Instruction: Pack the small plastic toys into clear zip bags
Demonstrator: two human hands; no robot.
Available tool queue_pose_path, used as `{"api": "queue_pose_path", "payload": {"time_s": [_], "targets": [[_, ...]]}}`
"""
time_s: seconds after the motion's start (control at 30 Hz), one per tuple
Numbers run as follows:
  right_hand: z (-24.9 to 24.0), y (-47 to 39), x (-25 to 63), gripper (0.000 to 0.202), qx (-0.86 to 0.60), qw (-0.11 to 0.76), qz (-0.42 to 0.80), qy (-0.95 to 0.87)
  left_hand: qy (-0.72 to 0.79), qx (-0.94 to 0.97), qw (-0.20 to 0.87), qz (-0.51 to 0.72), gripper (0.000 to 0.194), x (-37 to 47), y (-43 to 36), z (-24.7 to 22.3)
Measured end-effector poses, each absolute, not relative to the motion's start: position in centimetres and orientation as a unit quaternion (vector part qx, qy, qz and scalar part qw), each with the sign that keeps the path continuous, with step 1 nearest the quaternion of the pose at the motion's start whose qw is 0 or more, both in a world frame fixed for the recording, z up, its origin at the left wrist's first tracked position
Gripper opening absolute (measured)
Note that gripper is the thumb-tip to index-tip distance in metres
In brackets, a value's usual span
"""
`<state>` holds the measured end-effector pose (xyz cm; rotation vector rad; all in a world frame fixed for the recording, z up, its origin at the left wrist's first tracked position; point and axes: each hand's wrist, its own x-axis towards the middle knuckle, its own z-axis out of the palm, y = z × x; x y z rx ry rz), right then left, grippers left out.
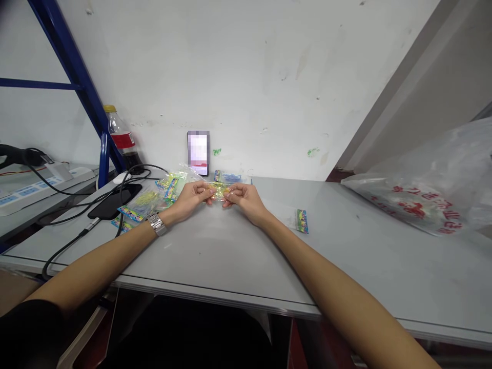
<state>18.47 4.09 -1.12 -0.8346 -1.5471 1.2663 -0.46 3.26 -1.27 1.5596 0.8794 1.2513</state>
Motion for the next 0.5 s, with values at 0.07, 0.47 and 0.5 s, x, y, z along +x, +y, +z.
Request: {"api": "queue_pose_path", "payload": {"time_s": [0.07, 0.47, 0.5], "targets": [[-1.2, 4.1, 18.5, 0.038, -0.337, 0.477, 0.528, -0.617, 0.362, 0.629, 0.478, 0.494, 0.029, -0.4, 3.2, -1.3], [-1.3, 2.7, 17.9, 0.034, -0.367, 0.493, 0.471, -0.632, 0.358, 0.650, 0.471, 0.478, 0.025, -0.4, 3.0, -1.3], [-1.2, 2.7, 17.8, 0.036, -0.369, 0.497, 0.461, -0.636, 0.358, 0.648, 0.472, 0.479, 0.025, -0.4, 3.0, -1.2]]}}
